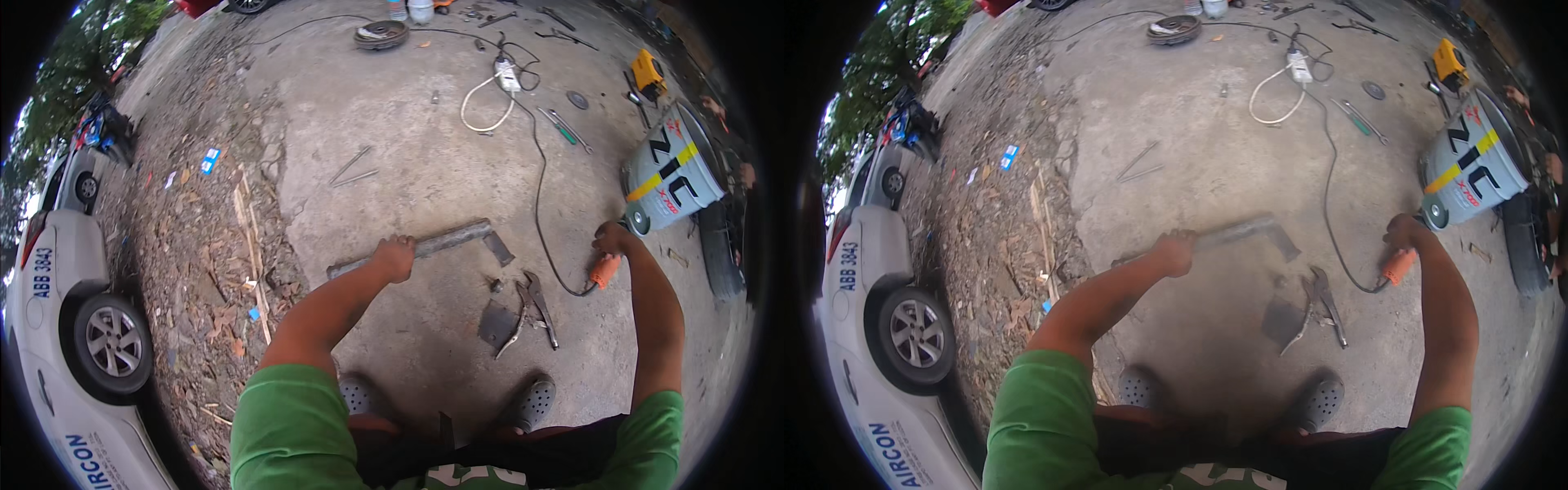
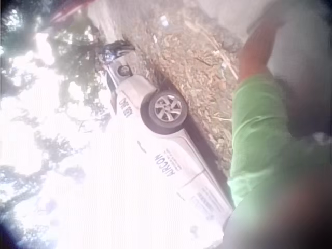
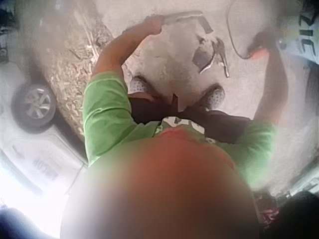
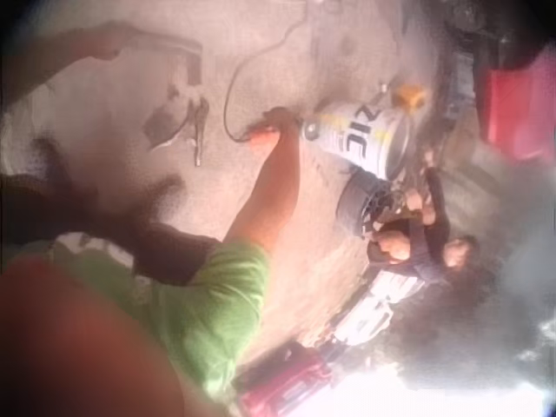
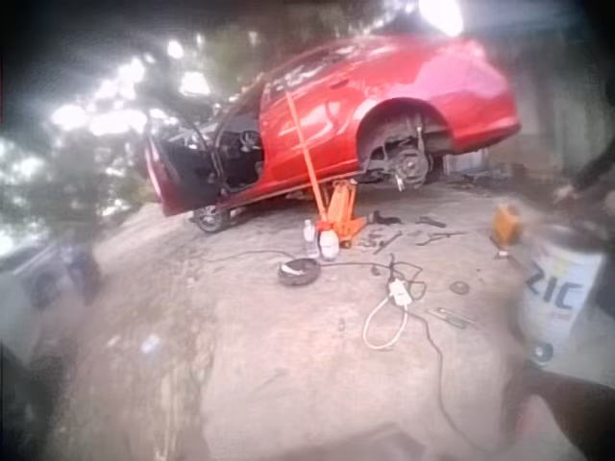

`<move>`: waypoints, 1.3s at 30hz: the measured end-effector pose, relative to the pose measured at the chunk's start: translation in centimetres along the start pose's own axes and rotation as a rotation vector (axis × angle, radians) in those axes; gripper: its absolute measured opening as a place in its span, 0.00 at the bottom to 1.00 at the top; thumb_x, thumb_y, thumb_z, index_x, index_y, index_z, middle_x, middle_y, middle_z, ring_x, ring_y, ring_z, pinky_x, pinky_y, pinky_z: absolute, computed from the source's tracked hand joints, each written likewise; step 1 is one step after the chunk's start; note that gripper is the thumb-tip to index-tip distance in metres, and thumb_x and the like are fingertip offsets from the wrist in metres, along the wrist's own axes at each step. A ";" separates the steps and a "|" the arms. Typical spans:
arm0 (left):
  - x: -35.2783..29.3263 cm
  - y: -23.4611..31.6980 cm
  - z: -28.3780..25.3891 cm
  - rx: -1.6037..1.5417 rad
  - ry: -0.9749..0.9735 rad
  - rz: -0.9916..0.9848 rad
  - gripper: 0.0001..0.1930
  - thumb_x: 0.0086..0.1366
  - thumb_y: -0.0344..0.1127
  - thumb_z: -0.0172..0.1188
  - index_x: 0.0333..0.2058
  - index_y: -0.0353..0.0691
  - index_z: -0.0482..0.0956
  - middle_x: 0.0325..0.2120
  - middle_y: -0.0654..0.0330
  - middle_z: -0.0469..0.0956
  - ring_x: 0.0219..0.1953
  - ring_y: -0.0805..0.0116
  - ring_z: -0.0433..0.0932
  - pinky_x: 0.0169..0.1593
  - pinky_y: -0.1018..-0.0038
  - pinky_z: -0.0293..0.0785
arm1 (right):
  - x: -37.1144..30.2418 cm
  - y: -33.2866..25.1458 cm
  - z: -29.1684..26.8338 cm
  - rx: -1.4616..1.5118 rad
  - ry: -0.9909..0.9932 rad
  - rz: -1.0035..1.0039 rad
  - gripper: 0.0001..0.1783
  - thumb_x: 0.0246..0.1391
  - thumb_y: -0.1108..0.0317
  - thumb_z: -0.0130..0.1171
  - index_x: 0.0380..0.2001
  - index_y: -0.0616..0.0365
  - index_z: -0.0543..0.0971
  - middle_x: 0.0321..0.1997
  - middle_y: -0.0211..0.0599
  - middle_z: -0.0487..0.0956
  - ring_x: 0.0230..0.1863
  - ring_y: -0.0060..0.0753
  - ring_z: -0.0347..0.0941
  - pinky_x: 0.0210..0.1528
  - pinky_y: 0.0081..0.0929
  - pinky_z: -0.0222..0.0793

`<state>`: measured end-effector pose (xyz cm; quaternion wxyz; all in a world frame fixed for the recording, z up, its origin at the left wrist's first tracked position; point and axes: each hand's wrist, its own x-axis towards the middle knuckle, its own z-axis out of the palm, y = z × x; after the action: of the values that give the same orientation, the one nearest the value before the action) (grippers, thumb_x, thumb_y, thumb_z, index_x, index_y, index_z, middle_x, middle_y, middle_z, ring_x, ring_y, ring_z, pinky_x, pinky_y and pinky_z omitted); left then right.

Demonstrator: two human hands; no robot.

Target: The person uses pliers to remove a cotter pin and a washer from a car's rear brake assembly, then uses a hammer to tap a small metal piece. The person works on a red car raised on a jack stand in an outdoor area with tools and another person nearby.

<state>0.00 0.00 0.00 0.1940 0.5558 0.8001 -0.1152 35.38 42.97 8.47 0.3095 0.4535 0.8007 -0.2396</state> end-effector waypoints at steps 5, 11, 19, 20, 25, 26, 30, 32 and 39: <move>-0.8 -0.5 0.4 -0.029 -0.022 -0.027 0.34 0.55 0.36 0.63 0.59 0.28 0.65 0.55 0.47 0.71 0.58 0.53 0.70 0.55 0.56 0.70 | 3.2 3.2 -0.6 0.049 0.084 -0.196 0.13 0.51 0.69 0.57 0.35 0.69 0.79 0.28 0.49 0.81 0.23 0.40 0.81 0.22 0.37 0.79; -0.8 -0.4 0.6 -0.038 -0.040 -0.016 0.38 0.55 0.37 0.64 0.62 0.27 0.61 0.56 0.47 0.71 0.58 0.52 0.69 0.56 0.57 0.68 | 4.0 4.6 0.9 0.177 0.039 -0.075 0.08 0.50 0.72 0.55 0.28 0.69 0.79 0.24 0.48 0.80 0.22 0.43 0.80 0.19 0.42 0.78; -2.4 -0.3 -1.3 -0.170 -0.071 -0.039 0.30 0.58 0.29 0.56 0.61 0.29 0.64 0.58 0.40 0.69 0.61 0.45 0.67 0.61 0.52 0.62 | 0.4 3.1 -0.1 0.189 0.208 -0.159 0.11 0.44 0.77 0.53 0.34 0.64 0.78 0.30 0.43 0.79 0.35 0.39 0.79 0.38 0.39 0.76; -2.3 -0.2 -1.3 -0.167 -0.059 -0.041 0.30 0.58 0.29 0.56 0.61 0.29 0.64 0.58 0.39 0.69 0.61 0.45 0.67 0.62 0.52 0.62 | 0.5 3.9 -0.3 0.198 0.251 -0.181 0.13 0.43 0.78 0.53 0.35 0.63 0.78 0.32 0.42 0.79 0.38 0.39 0.78 0.40 0.39 0.76; -1.9 -0.6 -0.2 -0.145 -0.048 -0.016 0.31 0.58 0.28 0.55 0.61 0.30 0.63 0.58 0.39 0.68 0.62 0.44 0.67 0.62 0.50 0.60 | 2.7 5.8 3.3 0.468 0.512 -0.283 0.16 0.45 0.77 0.52 0.40 0.64 0.75 0.34 0.44 0.78 0.31 0.39 0.78 0.29 0.34 0.75; -1.7 -0.7 -0.2 -0.146 -0.037 -0.019 0.31 0.58 0.28 0.54 0.61 0.30 0.63 0.58 0.39 0.68 0.61 0.44 0.67 0.62 0.50 0.60 | 2.7 5.9 4.0 0.498 0.493 -0.235 0.15 0.46 0.77 0.52 0.40 0.64 0.75 0.34 0.44 0.78 0.30 0.39 0.78 0.27 0.33 0.75; -1.7 -0.6 -0.2 -0.158 -0.047 -0.032 0.31 0.58 0.28 0.54 0.61 0.29 0.62 0.59 0.38 0.67 0.62 0.42 0.66 0.63 0.50 0.60 | 2.8 5.9 5.5 0.535 0.458 -0.188 0.13 0.48 0.75 0.52 0.39 0.64 0.76 0.33 0.44 0.79 0.29 0.39 0.79 0.26 0.33 0.75; -1.9 -0.5 -0.1 -0.148 -0.031 -0.036 0.31 0.58 0.28 0.54 0.61 0.29 0.62 0.62 0.37 0.63 0.63 0.41 0.65 0.64 0.49 0.59 | 2.9 6.0 5.6 0.439 0.449 -0.166 0.12 0.49 0.74 0.53 0.38 0.64 0.77 0.32 0.44 0.79 0.29 0.40 0.79 0.27 0.34 0.75; -2.5 -0.3 2.8 -0.064 0.119 -0.035 0.37 0.58 0.33 0.57 0.65 0.26 0.55 0.68 0.37 0.49 0.69 0.42 0.55 0.68 0.50 0.55 | 4.4 7.1 5.8 0.389 0.470 -0.235 0.14 0.48 0.73 0.53 0.38 0.68 0.79 0.36 0.51 0.82 0.39 0.46 0.80 0.44 0.37 0.75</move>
<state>1.04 -3.31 -1.47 0.1617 0.5410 0.8232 -0.0596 41.45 45.04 0.58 -0.0061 0.4514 0.8364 -0.3109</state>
